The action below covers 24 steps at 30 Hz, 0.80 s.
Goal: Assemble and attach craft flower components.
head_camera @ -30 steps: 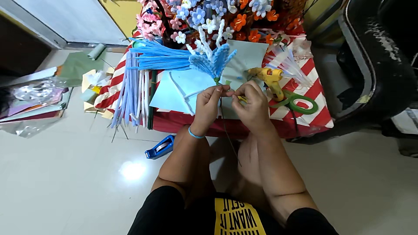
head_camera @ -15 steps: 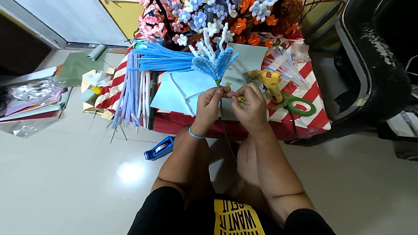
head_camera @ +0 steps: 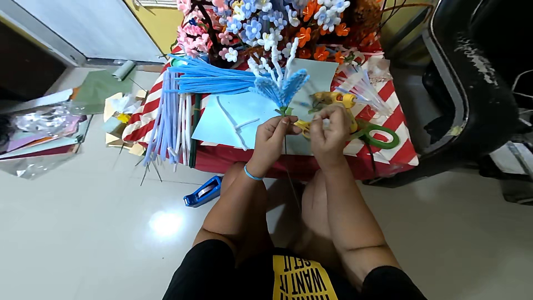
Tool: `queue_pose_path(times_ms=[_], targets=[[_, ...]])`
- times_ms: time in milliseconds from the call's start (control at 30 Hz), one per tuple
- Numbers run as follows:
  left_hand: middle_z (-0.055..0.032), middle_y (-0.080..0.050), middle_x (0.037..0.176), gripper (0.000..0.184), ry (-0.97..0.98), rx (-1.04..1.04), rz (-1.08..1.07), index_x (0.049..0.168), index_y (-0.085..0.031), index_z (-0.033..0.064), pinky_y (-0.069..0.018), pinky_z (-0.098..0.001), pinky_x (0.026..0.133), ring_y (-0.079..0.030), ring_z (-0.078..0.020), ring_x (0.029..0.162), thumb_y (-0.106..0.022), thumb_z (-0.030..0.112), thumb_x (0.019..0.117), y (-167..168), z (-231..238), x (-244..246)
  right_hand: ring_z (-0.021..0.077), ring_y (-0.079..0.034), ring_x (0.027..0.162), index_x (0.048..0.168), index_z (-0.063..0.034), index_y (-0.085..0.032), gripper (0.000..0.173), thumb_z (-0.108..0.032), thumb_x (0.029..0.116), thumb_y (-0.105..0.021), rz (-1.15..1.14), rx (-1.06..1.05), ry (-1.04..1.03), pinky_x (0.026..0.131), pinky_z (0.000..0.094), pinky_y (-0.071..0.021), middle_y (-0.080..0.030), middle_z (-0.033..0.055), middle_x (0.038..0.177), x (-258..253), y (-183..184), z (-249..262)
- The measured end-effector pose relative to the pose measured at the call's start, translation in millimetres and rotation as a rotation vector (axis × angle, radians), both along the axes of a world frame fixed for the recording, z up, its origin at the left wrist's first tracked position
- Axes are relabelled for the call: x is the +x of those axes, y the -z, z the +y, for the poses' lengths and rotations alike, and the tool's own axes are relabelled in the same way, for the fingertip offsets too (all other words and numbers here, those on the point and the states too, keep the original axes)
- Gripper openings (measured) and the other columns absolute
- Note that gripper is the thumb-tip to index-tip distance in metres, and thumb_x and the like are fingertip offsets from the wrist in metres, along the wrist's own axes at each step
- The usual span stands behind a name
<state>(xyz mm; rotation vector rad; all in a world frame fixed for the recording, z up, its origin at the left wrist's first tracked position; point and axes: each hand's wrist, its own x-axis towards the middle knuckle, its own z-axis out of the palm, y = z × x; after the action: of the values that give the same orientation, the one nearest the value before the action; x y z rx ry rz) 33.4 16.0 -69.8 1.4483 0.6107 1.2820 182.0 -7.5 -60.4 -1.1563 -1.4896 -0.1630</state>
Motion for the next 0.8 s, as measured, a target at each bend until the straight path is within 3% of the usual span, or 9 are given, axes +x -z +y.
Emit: queue_pose_path(times_ms=[100, 133, 167, 233, 333, 433, 533, 667, 800], targets=[[0.0000, -0.070, 0.076, 0.030, 0.008, 0.011, 0.057, 0.111, -0.066, -0.0042, -0.0589, -0.0224, 0.062, -0.066, -0.0043, 0.062, -0.039, 0.009, 0.1091, -1, -8, 6, 0.0118, -0.060, 0.083, 0.086, 0.0010, -0.059, 0.019, -0.011, 0.1014, -0.059, 0.049, 0.219, 0.011, 0.076, 0.0227, -0.0522, -0.058, 0.0094, 0.084, 7, -2, -1], [-0.0002, -0.069, 0.073, 0.030, -0.008, 0.045, 0.094, 0.110, -0.066, -0.0055, -0.0568, -0.0205, 0.057, -0.063, -0.0031, 0.057, -0.040, 0.008, 0.1083, -1, -10, 8, 0.0114, -0.060, 0.088, 0.090, -0.0008, -0.060, 0.016, -0.012, 0.1009, -0.062, 0.047, 0.271, 0.029, 0.080, 0.0232, -0.0521, -0.059, 0.0083, 0.089, 7, -3, -2], [-0.0008, -0.067, 0.070, 0.029, -0.027, 0.094, 0.129, 0.110, -0.067, -0.0072, -0.0545, -0.0194, 0.053, -0.060, -0.0024, 0.053, -0.041, 0.007, 0.1075, 0, -12, 11, 0.0119, -0.059, 0.097, 0.100, -0.0015, -0.063, 0.011, -0.013, 0.1003, -0.064, 0.038, 0.301, 0.042, 0.087, 0.0240, -0.0516, -0.058, 0.0083, 0.098, 8, -4, -4], [-0.0008, -0.064, 0.065, 0.028, -0.046, 0.189, 0.166, 0.107, -0.068, -0.0087, -0.0509, -0.0177, 0.049, -0.055, -0.0012, 0.049, -0.043, 0.005, 0.1061, 4, -14, 15, 0.0110, -0.055, 0.116, 0.123, -0.0062, -0.064, 0.025, -0.016, 0.1000, -0.066, 0.011, 0.302, 0.053, 0.099, 0.0243, -0.0492, -0.053, 0.0076, 0.119, 10, -8, -6], [-0.0020, -0.063, 0.065, 0.027, -0.048, 0.301, 0.185, 0.103, -0.067, -0.0095, -0.0507, -0.0174, 0.051, -0.055, -0.0014, 0.051, -0.044, 0.004, 0.1045, 10, -15, 19, 0.0127, -0.051, 0.127, 0.135, -0.0120, -0.062, 0.037, -0.019, 0.0987, -0.069, 0.061, 0.288, -0.020, 0.106, 0.0281, -0.0465, -0.052, 0.0056, 0.131, 18, -9, -6], [-0.0037, -0.063, 0.066, 0.027, -0.042, 0.342, 0.197, 0.102, -0.068, -0.0110, -0.0516, -0.0173, 0.053, -0.056, -0.0016, 0.053, -0.045, 0.003, 0.1036, 10, -18, 23, 0.0082, -0.051, 0.126, 0.132, -0.0185, -0.064, 0.035, -0.022, 0.0980, -0.070, 0.110, 0.302, -0.056, 0.106, 0.0261, -0.0466, -0.053, -0.0020, 0.130, 28, -11, -8], [-0.0045, -0.063, 0.065, 0.027, -0.018, 0.360, 0.200, 0.101, -0.068, -0.0111, -0.0515, -0.0174, 0.053, -0.056, -0.0021, 0.052, -0.045, 0.002, 0.1029, 11, -21, 25, 0.0084, -0.050, 0.125, 0.126, -0.0161, -0.069, 0.029, -0.019, 0.0971, -0.072, 0.076, 0.325, -0.026, 0.105, 0.0239, -0.0445, -0.054, 0.0004, 0.125, 37, -15, -10], [-0.0048, -0.063, 0.065, 0.027, 0.017, 0.385, 0.215, 0.099, -0.070, -0.0107, -0.0507, -0.0172, 0.054, -0.056, -0.0023, 0.053, -0.046, 0.002, 0.1021, 13, -22, 28, 0.0082, -0.053, 0.122, 0.115, -0.0140, -0.073, 0.021, -0.010, 0.0948, -0.073, 0.092, 0.330, -0.105, 0.103, 0.0236, -0.0482, -0.055, 0.0004, 0.125, 44, -17, -11], [-0.0044, -0.062, 0.064, 0.028, 0.033, 0.387, 0.232, 0.097, -0.070, -0.0101, -0.0499, -0.0172, 0.054, -0.055, -0.0022, 0.053, -0.045, 0.002, 0.1017, 14, -22, 30, 0.0064, -0.059, 0.115, 0.108, -0.0203, -0.072, 0.013, -0.017, 0.1037, -0.060, 0.266, 0.361, -0.241, 0.098, 0.0264, -0.0520, -0.062, -0.0090, 0.117, 51, -20, -13]])
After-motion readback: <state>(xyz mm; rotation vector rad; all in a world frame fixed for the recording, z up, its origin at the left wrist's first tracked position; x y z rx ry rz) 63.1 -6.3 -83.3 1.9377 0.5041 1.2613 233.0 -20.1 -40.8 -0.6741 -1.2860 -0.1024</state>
